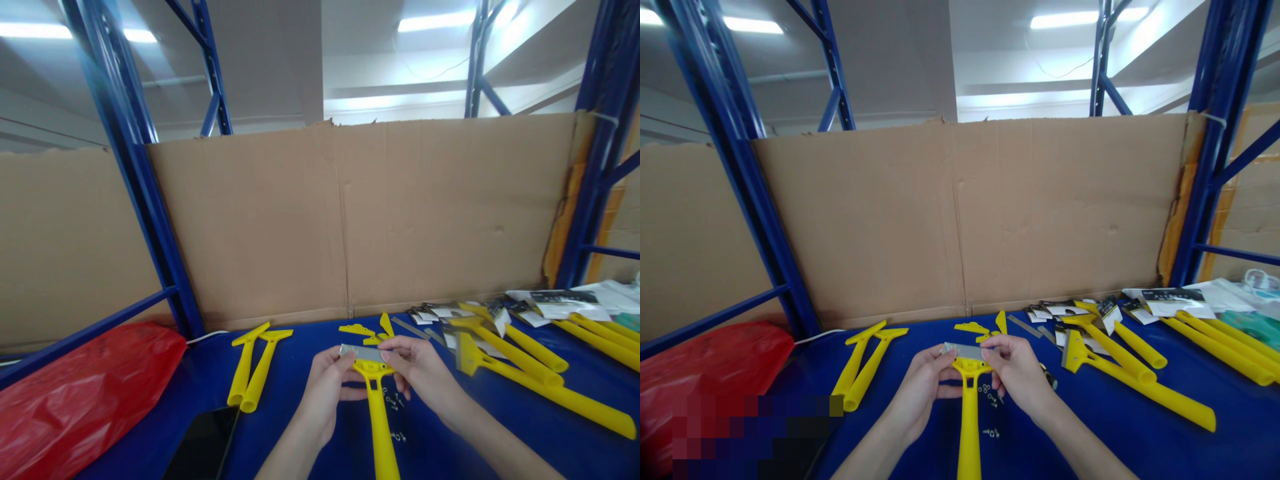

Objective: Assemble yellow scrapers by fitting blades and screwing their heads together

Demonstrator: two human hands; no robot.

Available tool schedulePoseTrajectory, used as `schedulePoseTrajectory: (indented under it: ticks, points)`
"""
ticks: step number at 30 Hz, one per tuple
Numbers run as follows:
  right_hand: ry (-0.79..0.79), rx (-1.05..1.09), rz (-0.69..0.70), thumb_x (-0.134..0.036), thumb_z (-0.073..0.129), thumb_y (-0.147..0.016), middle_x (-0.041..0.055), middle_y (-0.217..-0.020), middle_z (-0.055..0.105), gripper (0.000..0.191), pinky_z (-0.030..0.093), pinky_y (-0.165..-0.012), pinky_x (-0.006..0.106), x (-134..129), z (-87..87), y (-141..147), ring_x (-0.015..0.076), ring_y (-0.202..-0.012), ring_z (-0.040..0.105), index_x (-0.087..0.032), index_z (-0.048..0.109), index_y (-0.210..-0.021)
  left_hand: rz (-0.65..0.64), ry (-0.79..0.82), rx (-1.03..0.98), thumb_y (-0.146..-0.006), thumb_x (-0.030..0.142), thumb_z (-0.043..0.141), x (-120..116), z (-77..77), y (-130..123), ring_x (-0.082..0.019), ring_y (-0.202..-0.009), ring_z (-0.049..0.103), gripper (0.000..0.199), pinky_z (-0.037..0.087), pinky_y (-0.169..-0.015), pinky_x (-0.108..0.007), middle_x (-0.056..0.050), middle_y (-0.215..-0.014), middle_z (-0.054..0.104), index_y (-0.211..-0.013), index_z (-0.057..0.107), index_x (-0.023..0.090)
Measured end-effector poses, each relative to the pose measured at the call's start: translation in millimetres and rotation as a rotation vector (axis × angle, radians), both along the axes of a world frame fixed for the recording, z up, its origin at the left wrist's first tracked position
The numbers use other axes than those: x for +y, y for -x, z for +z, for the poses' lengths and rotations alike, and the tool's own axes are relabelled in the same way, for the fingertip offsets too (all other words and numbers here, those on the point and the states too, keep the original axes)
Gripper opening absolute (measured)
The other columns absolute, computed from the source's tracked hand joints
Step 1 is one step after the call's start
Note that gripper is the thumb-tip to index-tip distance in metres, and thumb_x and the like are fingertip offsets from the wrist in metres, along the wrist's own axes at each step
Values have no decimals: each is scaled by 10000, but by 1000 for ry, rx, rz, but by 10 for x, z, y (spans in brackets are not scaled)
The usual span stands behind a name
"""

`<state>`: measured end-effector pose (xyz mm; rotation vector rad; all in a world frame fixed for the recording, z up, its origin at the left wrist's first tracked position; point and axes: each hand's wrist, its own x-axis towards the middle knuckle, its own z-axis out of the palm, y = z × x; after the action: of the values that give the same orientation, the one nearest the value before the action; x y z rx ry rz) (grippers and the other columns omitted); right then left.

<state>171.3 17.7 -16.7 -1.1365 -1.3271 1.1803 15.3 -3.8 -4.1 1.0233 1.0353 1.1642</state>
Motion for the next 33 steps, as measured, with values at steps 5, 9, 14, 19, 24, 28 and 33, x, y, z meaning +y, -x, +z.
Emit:
schedulePoseTrajectory:
  ticks: [5, 9, 14, 19, 24, 28, 33]
  points:
    - [14, -81, -4, -462, 618, -674, -48, -506, 569, 345, 349, -265, 185, 24, 61, -52, 91, -320, 494, -174, 625, -864, 22, 7, -13, -775, 306, 609, 18, 39, 43, -176, -653, 655, 245, 530, -563, -283, -114, -826, 712, -914, 639, 106]
    - [-37, -271, -168, -454, 489, -794, 1, -602, 619, 309, 395, -320, 197, 162, 136, -309, 108, -396, 560, -178, 619, -844, 113, 50, -38, -813, 223, 564, 70, 80, 124, -171, -652, 667, 171, 538, -573, -273, -124, -830, 718, -914, 626, 99]
    - [-109, -534, -299, -307, 536, -770, 28, -627, 655, 170, 411, -410, 246, 338, 89, -608, 157, -468, 588, -187, 650, -806, 157, 81, -68, -825, 193, 553, 120, 69, 180, -164, -639, 676, 149, 540, -581, -258, -130, -811, 721, -898, 631, 89]
    - [-262, -848, -262, -247, 614, -737, 58, -818, 725, 160, 441, -646, 293, 276, 78, -495, 242, -765, 664, -224, 709, -864, 163, 97, -59, -829, 194, 553, 113, 61, 172, -171, -662, 678, 157, 549, -607, -275, -136, -840, 721, -923, 621, 88]
    - [-302, -1040, -193, -143, 490, -848, 106, -991, 712, 235, 427, -825, 309, 411, 167, -355, 253, -967, 641, -183, 706, -934, 163, 111, -50, -838, 187, 536, 116, 66, 170, -163, -639, 668, 164, 541, -575, -264, -139, -833, 716, -943, 606, 81]
    - [-190, -1123, -159, -224, 526, -904, 77, -996, 689, 166, 480, -830, 338, 735, 210, -360, 209, -940, 641, -167, 674, -951, 169, 118, -55, -840, 187, 538, 118, 49, 173, -153, -630, 655, 167, 538, -564, -260, -137, -843, 708, -965, 585, 87]
    - [-39, -1158, -153, -308, 567, -898, 72, -1189, 592, 292, 521, -821, 395, 1019, 155, -247, 205, -993, 611, -194, 567, -1167, 154, 108, -45, -845, 185, 526, 105, 48, 173, -136, -606, 635, 173, 530, -546, -250, -133, -850, 699, -965, 593, 81]
